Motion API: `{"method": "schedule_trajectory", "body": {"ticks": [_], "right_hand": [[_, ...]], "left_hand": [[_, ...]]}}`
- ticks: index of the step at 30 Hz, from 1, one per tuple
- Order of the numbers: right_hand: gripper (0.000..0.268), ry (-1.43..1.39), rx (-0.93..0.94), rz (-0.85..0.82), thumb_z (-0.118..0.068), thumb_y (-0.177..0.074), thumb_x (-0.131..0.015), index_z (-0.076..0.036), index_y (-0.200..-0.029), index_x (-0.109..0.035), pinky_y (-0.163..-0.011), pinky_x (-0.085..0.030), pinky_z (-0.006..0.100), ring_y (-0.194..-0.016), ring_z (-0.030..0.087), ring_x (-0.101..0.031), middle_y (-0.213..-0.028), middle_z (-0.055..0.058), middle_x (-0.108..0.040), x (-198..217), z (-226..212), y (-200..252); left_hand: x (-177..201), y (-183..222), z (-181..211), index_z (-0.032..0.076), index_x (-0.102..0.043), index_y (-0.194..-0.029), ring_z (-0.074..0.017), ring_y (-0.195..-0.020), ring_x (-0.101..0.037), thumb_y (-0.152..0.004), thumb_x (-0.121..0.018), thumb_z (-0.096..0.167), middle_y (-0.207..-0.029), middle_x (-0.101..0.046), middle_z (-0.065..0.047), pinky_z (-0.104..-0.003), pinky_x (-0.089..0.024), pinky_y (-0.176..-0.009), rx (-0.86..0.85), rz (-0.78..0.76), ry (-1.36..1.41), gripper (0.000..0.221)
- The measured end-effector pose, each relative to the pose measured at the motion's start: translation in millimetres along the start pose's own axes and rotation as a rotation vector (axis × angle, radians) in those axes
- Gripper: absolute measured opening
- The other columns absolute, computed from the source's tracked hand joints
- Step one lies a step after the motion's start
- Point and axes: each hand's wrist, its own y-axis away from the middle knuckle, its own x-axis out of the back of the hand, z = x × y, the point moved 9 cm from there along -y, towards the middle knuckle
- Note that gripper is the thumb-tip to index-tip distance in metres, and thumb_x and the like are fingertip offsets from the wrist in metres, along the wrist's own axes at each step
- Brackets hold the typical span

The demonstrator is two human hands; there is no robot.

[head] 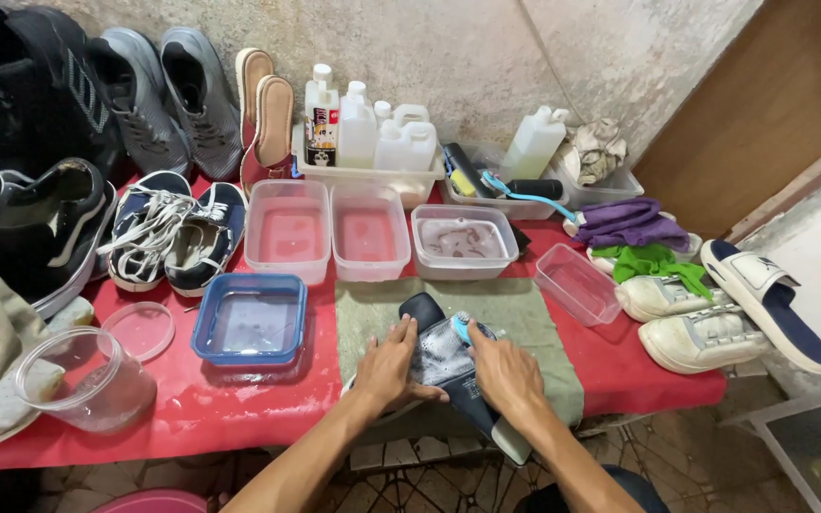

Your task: The person is using a toothbrush to scrub cleaning solution onto a blue sandal, systematically cleaning the outer surface.

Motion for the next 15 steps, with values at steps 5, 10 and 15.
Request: {"method": "schedule_trajectory", "body": {"ticks": [5,10,15], "right_hand": [[0.043,-0.089,0.094,-0.078,-0.027,-0.106,-0.049,-0.022,-0.149,-0.047,-0.055,-0.055,0.049,-0.061,0.034,-0.068,-0.072,0.014,-0.070,-1,-20,6],[0.038,-0.094,0.109,-0.012,-0.021,-0.110,-0.044,-0.009,-0.145,-0.044,-0.034,-0.048,0.034,-0.040,0.018,-0.056,-0.055,0.001,-0.060,-10,-27,10],[0.047,0.017,0.038,0.048,-0.019,-0.108,-0.046,-0.010,-0.153,-0.039,-0.033,-0.044,0.034,-0.039,0.018,-0.053,-0.053,0.002,-0.059,-11,-13,3]], "left_hand": [[-5,-5,-3,-0.001,-0.006,-0.160,-0.0397,-0.153,-0.022,-0.057,-0.091,0.072,-0.170,-0.009,-0.018,-0.065,-0.018,-0.121,-0.017,-0.002,-0.013,0.152],[-4,-5,-7,0.001,-0.009,-0.160,-0.0381,-0.150,-0.030,-0.056,-0.090,0.075,-0.171,-0.011,-0.016,-0.064,-0.020,-0.120,-0.009,0.020,-0.010,0.151],[-4,-2,-3,0.002,-0.004,-0.161,-0.0362,-0.153,-0.026,-0.056,-0.088,0.076,-0.171,-0.007,-0.017,-0.063,-0.017,-0.122,0.011,-0.020,-0.023,0.153]]}}
